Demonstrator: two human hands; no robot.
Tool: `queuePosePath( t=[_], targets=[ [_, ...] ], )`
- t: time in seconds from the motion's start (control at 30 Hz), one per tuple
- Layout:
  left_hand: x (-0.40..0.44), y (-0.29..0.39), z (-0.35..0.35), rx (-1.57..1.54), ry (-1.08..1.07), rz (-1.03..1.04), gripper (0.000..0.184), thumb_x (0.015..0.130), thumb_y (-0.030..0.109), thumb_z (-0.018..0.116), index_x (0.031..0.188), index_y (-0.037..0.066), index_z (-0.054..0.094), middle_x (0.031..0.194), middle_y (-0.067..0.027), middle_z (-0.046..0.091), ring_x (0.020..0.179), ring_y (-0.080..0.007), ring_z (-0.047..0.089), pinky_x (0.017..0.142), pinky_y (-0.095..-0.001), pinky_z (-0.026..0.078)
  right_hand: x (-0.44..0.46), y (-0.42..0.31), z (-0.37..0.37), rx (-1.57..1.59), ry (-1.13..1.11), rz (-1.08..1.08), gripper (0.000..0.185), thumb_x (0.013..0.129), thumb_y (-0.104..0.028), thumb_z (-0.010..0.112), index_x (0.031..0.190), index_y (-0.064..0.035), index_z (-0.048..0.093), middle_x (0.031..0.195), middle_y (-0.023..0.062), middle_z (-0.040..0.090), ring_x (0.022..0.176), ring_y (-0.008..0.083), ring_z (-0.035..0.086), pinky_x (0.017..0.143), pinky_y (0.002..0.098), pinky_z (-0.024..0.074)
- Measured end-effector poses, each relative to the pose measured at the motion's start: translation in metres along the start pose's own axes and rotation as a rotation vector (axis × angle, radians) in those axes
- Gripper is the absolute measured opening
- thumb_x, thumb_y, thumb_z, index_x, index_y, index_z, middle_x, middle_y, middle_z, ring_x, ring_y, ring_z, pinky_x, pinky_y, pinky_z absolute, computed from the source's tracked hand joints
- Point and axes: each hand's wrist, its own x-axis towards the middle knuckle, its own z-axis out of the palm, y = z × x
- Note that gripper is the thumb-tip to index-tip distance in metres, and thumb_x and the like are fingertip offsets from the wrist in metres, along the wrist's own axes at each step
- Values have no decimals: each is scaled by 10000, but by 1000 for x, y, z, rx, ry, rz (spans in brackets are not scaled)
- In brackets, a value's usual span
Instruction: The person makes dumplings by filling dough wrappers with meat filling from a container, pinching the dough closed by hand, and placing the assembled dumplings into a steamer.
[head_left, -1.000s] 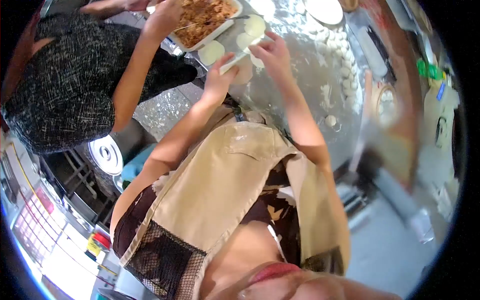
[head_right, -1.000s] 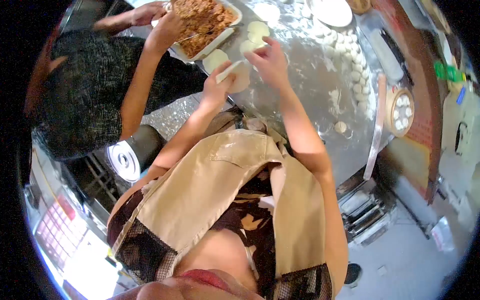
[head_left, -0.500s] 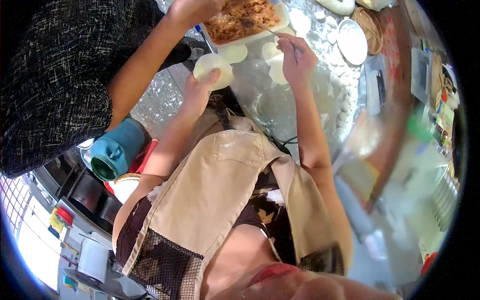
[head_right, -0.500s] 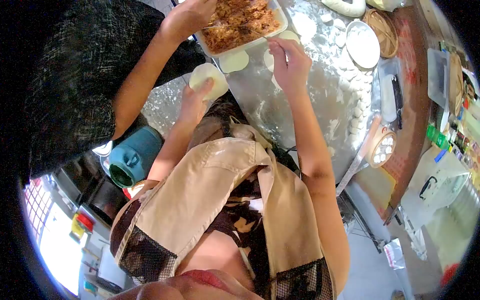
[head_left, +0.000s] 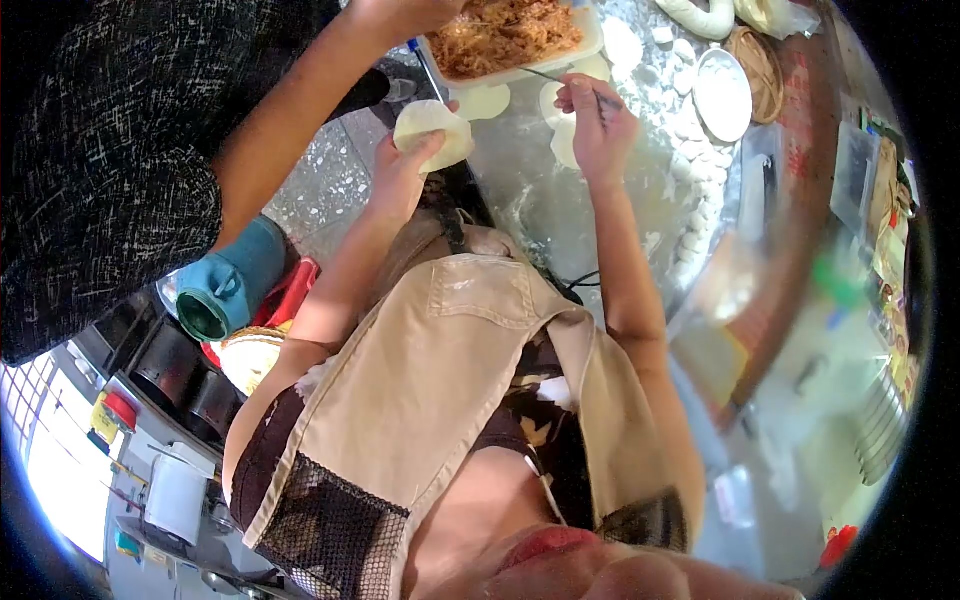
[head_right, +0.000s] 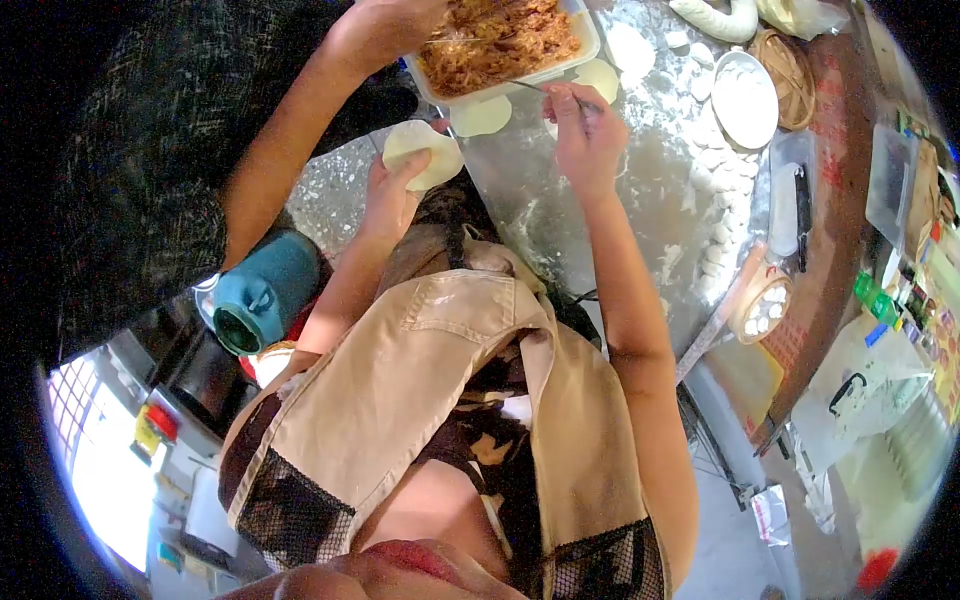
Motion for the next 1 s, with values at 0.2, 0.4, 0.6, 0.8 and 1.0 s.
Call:
queuePosePath(
  t=[0.2, 0.4, 0.6, 0.8, 1.0],
  targets=[
    [-3, -7, -11, 32, 124, -1, 307, 814, 14, 556, 1112, -47, 517, 1091, -117, 596, 986, -189, 579, 864, -326, 464, 20, 4, -2, 56, -78, 72, 253, 906, -181, 518, 860, 30, 649, 658, 40, 594, 591, 87, 530, 555, 216, 426],
    [1, -9, -15, -42, 166, 95, 313, 824, 38, 538, 1125, -35, 493, 1074, -133, 589, 1007, -235, 568, 880, -361, 459, 26, 7, 2, 195, -57, 207, 257, 897, -181, 517, 830, 28, 649, 636, 54, 586, 560, 109, 533, 526, 234, 429],
    [17, 13, 2, -422, 137, -23, 352, 879, 177, 461, 1177, -9, 458, 1149, -132, 551, 1075, -270, 529, 942, -410, 415, 8, -25, -5, 388, 97, 263, 265, 892, -183, 514, 829, 50, 623, 632, 78, 576, 538, 133, 533, 501, 233, 414],
    [36, 19, 50, -627, -55, -186, 368, 920, 260, 359, 1170, 14, 472, 1148, -118, 542, 1096, -269, 509, 956, -431, 399, -60, -74, 5, 160, 233, 8, 165, 876, -93, 525, 846, 48, 605, 680, 82, 595, 553, 136, 550, 500, 232, 431],
    [32, 21, 73, -514, -175, -156, 406, 954, 268, 264, 1201, -18, 412, 1184, -143, 499, 1136, -275, 471, 1002, -438, 360, -95, -73, -12, -307, 276, -406, 81, 826, 17, 553, 881, 13, 613, 735, 116, 617, 599, 150, 590, 559, 222, 461]
  ],
)
